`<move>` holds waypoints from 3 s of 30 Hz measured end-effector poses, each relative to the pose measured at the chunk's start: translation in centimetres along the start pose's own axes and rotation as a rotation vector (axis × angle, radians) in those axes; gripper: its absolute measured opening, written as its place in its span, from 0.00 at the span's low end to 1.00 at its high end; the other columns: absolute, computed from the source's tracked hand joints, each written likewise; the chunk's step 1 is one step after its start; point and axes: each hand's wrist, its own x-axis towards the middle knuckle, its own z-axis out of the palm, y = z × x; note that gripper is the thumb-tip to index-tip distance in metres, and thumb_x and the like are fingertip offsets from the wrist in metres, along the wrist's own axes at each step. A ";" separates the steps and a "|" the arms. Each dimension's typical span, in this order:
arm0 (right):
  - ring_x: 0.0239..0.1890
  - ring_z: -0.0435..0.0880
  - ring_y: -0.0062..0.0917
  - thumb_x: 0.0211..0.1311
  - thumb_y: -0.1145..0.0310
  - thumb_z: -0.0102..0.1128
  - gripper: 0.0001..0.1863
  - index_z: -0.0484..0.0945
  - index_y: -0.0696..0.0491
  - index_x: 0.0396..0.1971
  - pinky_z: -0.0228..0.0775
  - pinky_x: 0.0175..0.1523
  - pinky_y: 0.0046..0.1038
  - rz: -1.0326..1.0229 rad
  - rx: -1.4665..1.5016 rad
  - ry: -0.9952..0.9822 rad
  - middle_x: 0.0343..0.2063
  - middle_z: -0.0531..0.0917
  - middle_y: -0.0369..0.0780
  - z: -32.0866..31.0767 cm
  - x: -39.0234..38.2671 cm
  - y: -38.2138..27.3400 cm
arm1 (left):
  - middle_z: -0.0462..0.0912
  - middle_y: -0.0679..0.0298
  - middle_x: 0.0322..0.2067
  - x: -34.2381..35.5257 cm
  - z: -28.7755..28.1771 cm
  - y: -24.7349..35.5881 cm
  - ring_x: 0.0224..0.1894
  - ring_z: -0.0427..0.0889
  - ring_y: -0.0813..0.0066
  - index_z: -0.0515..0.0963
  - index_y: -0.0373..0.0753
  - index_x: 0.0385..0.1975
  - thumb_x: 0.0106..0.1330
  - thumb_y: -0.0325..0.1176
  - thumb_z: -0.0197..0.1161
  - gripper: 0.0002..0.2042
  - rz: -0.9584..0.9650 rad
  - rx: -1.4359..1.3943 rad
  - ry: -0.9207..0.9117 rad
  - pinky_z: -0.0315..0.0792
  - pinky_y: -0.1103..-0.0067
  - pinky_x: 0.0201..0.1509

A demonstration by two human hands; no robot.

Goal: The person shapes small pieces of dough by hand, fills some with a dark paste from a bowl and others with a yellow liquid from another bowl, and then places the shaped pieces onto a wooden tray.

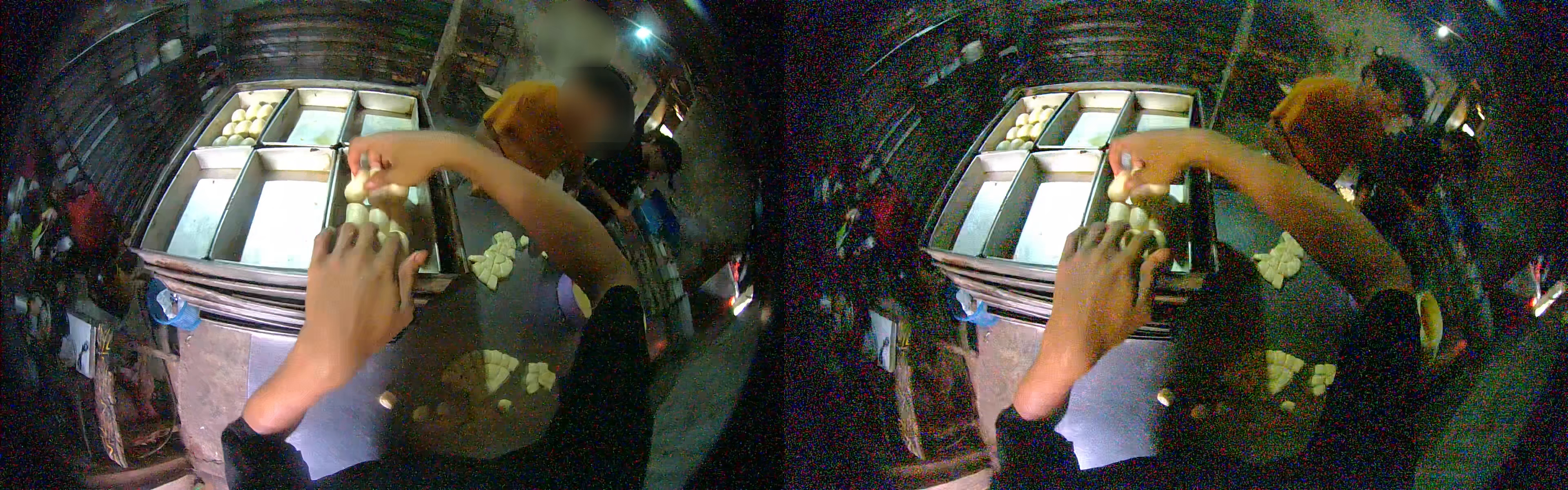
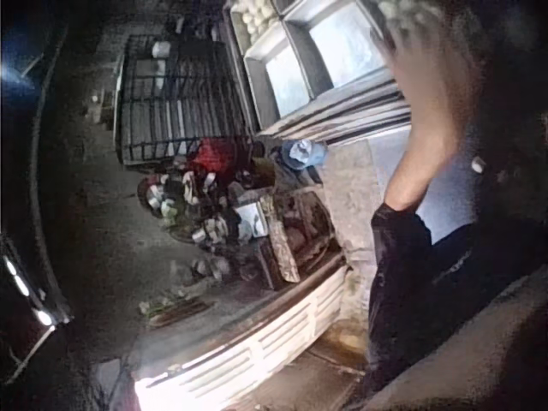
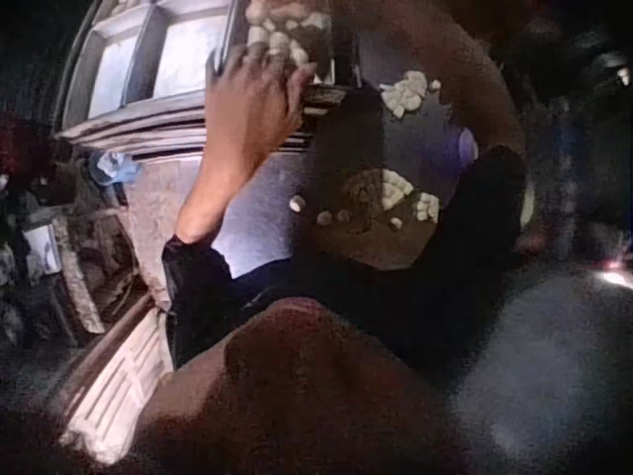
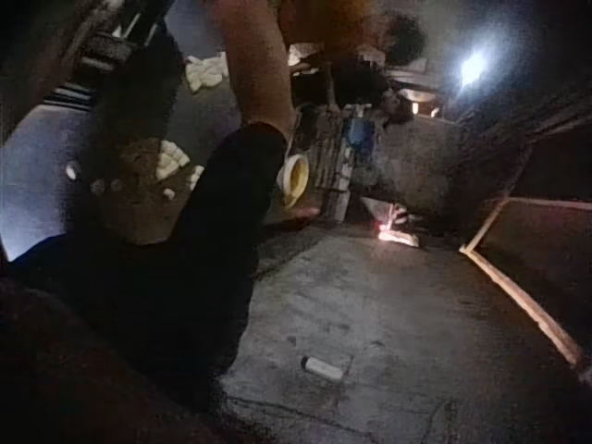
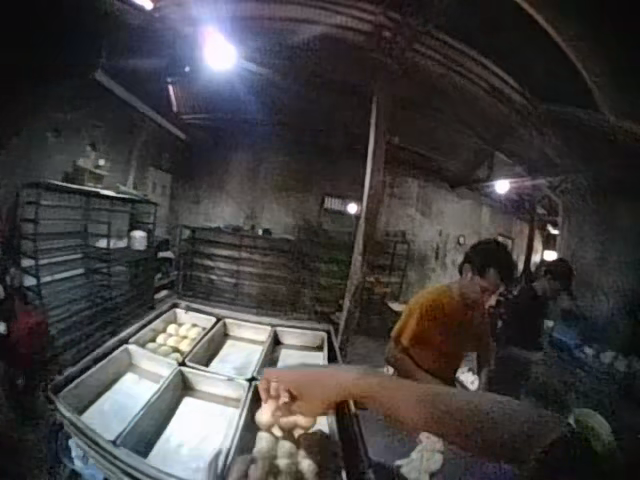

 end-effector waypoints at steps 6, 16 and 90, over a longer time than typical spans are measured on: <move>0.34 0.81 0.35 0.56 0.70 0.62 0.15 0.76 0.50 0.45 0.71 0.38 0.37 -0.033 -0.403 0.197 0.31 0.81 0.43 -0.4 -0.9 2.0 | 0.76 0.56 0.43 -1.9 0.0 3.3 0.54 0.71 0.58 0.77 0.39 0.45 0.64 0.40 0.54 0.15 -0.177 0.092 0.173 0.29 0.43 0.68; 0.33 0.82 0.32 0.57 0.73 0.58 0.11 0.78 0.51 0.41 0.73 0.36 0.33 -0.203 -0.274 0.236 0.30 0.82 0.41 0.8 0.7 3.3 | 0.76 0.57 0.36 -1.1 1.4 3.0 0.47 0.73 0.59 0.78 0.37 0.38 0.65 0.41 0.53 0.14 -0.110 0.132 0.217 0.31 0.38 0.66; 0.54 0.72 0.38 0.53 0.69 0.62 0.13 0.82 0.44 0.40 0.65 0.58 0.40 0.438 0.201 0.677 0.53 0.73 0.38 49.4 -47.9 4.7 | 0.72 0.44 0.41 -33.5 28.5 19.2 0.49 0.69 0.45 0.72 0.37 0.43 0.54 0.32 0.62 0.17 -0.298 0.020 -0.238 0.64 0.60 0.52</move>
